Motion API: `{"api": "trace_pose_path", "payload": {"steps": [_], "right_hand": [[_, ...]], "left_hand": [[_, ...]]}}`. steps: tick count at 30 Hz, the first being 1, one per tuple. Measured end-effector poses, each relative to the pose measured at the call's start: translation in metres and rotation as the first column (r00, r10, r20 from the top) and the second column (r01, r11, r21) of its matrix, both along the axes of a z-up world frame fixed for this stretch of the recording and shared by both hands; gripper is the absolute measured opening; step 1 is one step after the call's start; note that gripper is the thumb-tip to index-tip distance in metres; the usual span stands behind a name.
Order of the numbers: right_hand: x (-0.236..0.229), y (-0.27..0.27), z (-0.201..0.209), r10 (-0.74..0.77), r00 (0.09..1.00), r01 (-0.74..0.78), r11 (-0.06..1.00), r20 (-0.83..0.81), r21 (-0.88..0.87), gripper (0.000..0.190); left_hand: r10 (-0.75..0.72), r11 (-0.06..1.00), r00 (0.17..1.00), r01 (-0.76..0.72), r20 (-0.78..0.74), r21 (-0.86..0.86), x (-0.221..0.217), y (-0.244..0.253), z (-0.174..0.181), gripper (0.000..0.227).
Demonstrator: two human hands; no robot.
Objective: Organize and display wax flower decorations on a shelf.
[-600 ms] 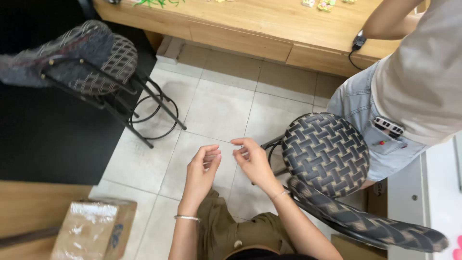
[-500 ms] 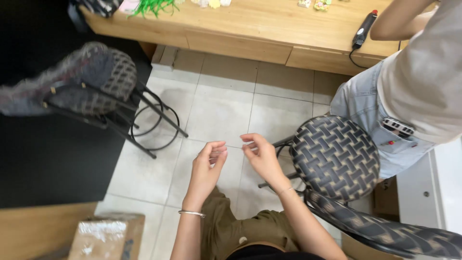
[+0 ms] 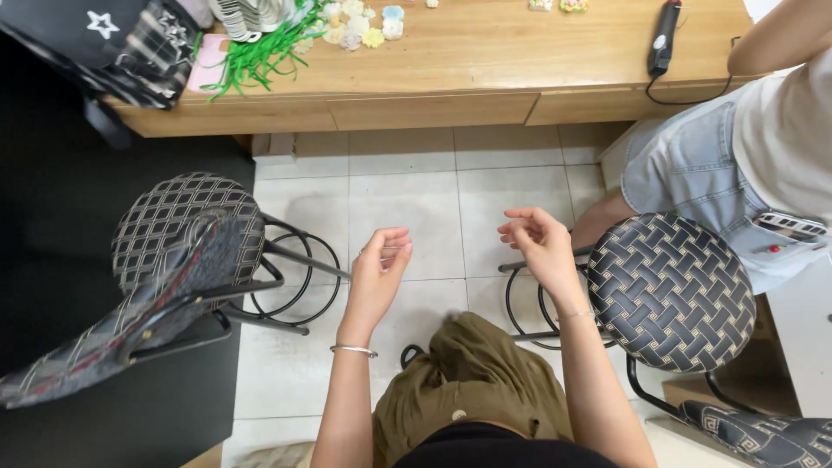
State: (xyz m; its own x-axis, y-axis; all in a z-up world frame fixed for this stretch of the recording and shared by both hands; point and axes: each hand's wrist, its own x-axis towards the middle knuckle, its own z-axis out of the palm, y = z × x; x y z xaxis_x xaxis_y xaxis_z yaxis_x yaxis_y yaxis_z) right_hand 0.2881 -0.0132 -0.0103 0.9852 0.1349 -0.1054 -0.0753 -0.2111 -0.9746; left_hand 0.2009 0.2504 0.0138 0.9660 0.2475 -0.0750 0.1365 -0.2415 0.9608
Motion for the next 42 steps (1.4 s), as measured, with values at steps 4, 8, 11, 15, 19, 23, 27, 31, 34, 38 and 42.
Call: {"api": "trace_pose_path", "payload": {"steps": [4, 8, 11, 15, 19, 23, 27, 31, 34, 38, 42], "right_hand": [[0.041, 0.003, -0.020, -0.026, 0.999, 0.026, 1.000, -0.046, 0.004, 0.023], [0.100, 0.020, -0.029, 0.018, 1.000, -0.016, 0.997, -0.021, 0.070, 0.022], [0.152, 0.043, -0.030, 0.036, 0.999, -0.034, 0.995, -0.018, 0.098, 0.021], [0.228, 0.066, -0.027, 0.066, 0.998, -0.063, 0.994, -0.023, 0.092, 0.019], [0.297, 0.069, -0.016, 0.104, 0.994, -0.105, 0.989, 0.015, 0.108, 0.019], [0.348, 0.059, -0.024, 0.080, 0.997, -0.080, 0.993, 0.002, 0.086, 0.019], [0.376, 0.050, -0.031, 0.052, 0.998, -0.050, 0.996, -0.032, 0.069, 0.020], [0.399, 0.050, -0.052, 0.030, 0.995, -0.024, 0.997, -0.090, 0.068, 0.020], [0.416, 0.060, -0.061, 0.000, 0.994, 0.004, 1.000, -0.110, 0.031, 0.020], [0.434, 0.087, -0.063, -0.040, 0.985, 0.036, 0.999, -0.168, -0.024, 0.020], [0.463, 0.124, -0.058, -0.093, 0.968, 0.079, 0.994, -0.231, -0.070, 0.020]], "left_hand": [[-0.035, 0.998, 0.996, 0.039, 0.079, -0.043, 0.038, 0.021, -0.010, 0.027], [-0.020, 1.000, 1.000, 0.020, 0.024, 0.001, 0.081, 0.040, -0.007, 0.028], [-0.005, 1.000, 1.000, 0.004, 0.020, 0.024, 0.125, 0.057, -0.007, 0.030], [0.013, 0.990, 1.000, -0.015, 0.009, 0.141, 0.199, 0.074, 0.003, 0.035], [-0.021, 0.979, 0.997, 0.006, 0.071, 0.204, 0.279, 0.080, 0.000, 0.041], [-0.016, 0.968, 1.000, 0.010, 0.023, 0.250, 0.344, 0.077, -0.005, 0.049], [-0.037, 0.908, 0.998, 0.009, 0.059, 0.418, 0.389, 0.085, -0.038, 0.053], [-0.038, 0.809, 0.999, 0.008, 0.038, 0.588, 0.439, 0.108, -0.077, 0.056], [-0.076, 0.695, 0.997, 0.041, 0.017, 0.718, 0.483, 0.131, -0.114, 0.063], [-0.157, 0.636, 0.986, 0.053, 0.061, 0.770, 0.541, 0.156, -0.164, 0.072], [-0.228, 0.611, 0.974, 0.150, -0.009, 0.777, 0.601, 0.174, -0.196, 0.088]]}}
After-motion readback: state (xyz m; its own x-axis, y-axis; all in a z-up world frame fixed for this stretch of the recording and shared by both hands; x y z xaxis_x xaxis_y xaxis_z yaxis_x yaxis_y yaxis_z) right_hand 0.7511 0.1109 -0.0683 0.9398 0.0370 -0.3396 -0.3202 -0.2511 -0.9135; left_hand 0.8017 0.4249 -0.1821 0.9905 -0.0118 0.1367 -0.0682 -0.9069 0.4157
